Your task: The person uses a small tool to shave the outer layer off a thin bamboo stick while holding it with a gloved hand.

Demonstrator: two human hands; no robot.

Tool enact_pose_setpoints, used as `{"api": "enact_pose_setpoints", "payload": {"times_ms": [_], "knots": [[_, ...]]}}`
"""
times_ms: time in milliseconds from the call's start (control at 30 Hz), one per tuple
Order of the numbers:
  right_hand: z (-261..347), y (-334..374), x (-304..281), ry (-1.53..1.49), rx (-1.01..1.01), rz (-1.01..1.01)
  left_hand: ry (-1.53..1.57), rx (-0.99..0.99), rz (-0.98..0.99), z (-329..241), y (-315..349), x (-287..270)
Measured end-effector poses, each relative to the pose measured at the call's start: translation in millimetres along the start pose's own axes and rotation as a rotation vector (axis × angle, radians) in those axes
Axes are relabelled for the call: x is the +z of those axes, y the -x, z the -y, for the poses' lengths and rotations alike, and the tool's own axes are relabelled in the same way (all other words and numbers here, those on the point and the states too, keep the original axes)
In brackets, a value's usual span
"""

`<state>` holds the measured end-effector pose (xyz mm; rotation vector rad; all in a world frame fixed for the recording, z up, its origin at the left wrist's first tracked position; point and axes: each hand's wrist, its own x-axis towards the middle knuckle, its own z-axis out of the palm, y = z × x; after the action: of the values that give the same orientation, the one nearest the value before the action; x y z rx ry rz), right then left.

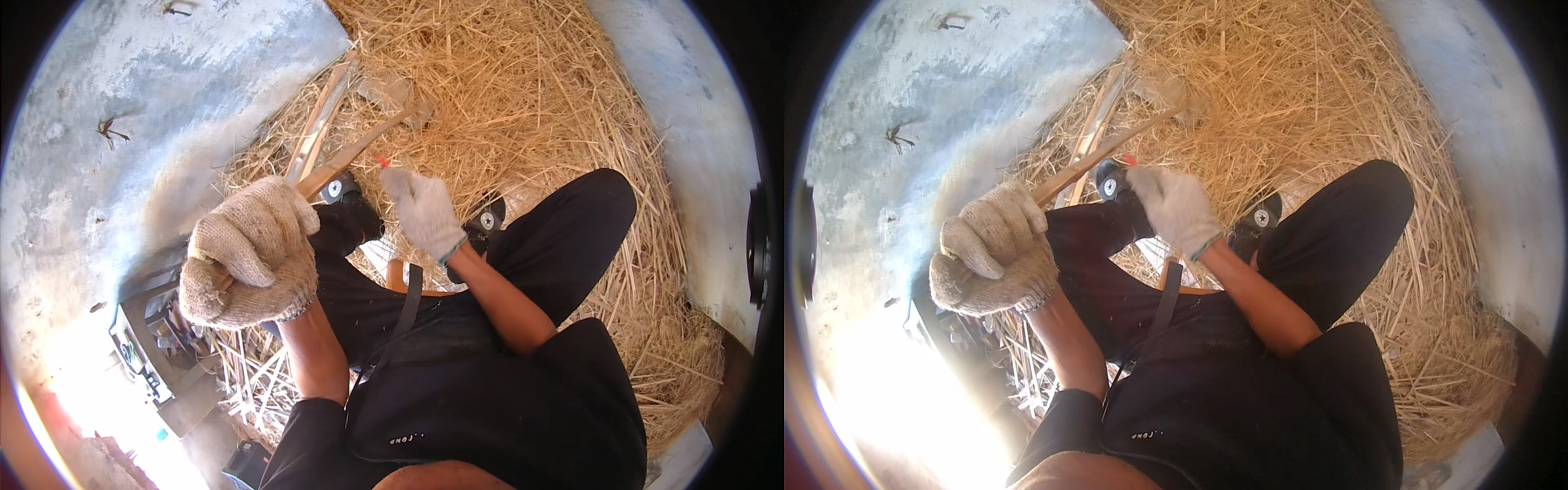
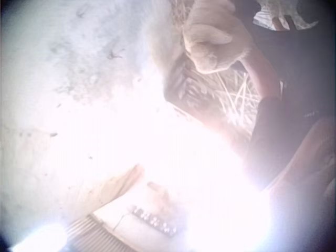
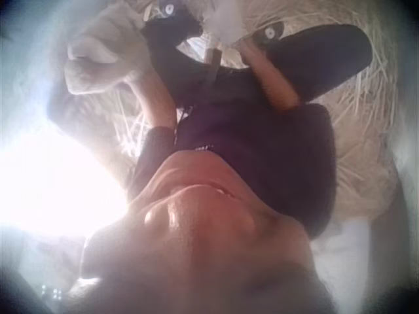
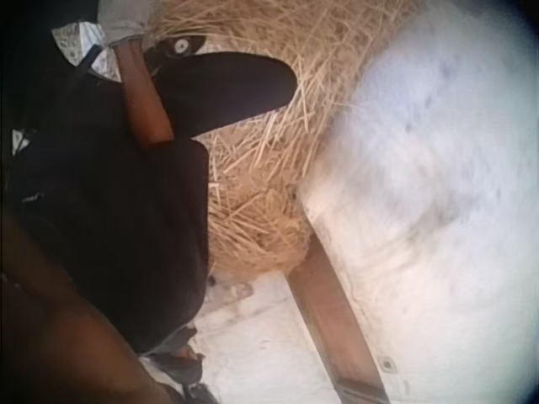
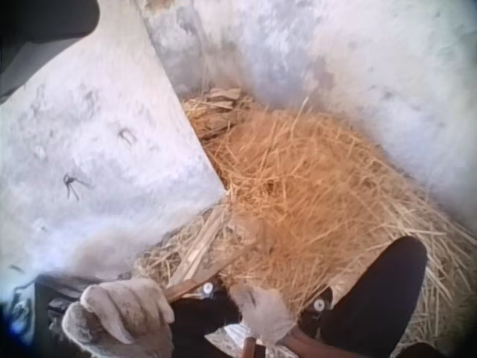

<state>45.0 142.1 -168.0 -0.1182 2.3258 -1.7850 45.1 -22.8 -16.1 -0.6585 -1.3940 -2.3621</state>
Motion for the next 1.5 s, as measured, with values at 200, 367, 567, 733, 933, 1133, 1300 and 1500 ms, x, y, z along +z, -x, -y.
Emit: {"api": "enact_pose_setpoints", "payload": {"times_ms": [200, 367, 567, 733, 933, 1133, 1300, 1500], "knots": [[-10.6, -15.5, 7.6, 0.076, 0.110, 0.007, -0.033, -0.023, 0.081, -1.9, 0.3, -4.7], [-47.4, -52.6, 3.1, 0.292, 0.128, -0.055, -0.005, 0.002, 0.062, -0.3, -3.1, -3.3], [-41.6, -49.4, 2.5, 0.217, 0.064, -0.018, 0.031, 0.025, -0.062, -2.2, -4.7, -8.9], [5.8, -12.1, 2.9, 0.010, -0.016, 0.125, 0.041, 0.041, -0.084, -3.2, -6.6, -12.8], [-40.3, -47.8, 6.8, 0.293, 0.103, 0.011, 0.013, 0.022, -0.030, -5.6, -7.4, -12.0], [-141.3, -92.8, -1.8, 0.411, 0.344, -0.037, 0.021, 0.033, -0.006, 1.1, -9.4, 6.8], [-148.9, -100.4, 8.9, 0.349, 0.437, -0.055, 0.024, 0.019, 0.008, 1.3, -11.7, 6.1], [-173.7, -109.6, 4.0, 0.242, 0.577, -0.001, 0.019, 0.023, -0.010, 0.4, -13.2, 2.0]]}}
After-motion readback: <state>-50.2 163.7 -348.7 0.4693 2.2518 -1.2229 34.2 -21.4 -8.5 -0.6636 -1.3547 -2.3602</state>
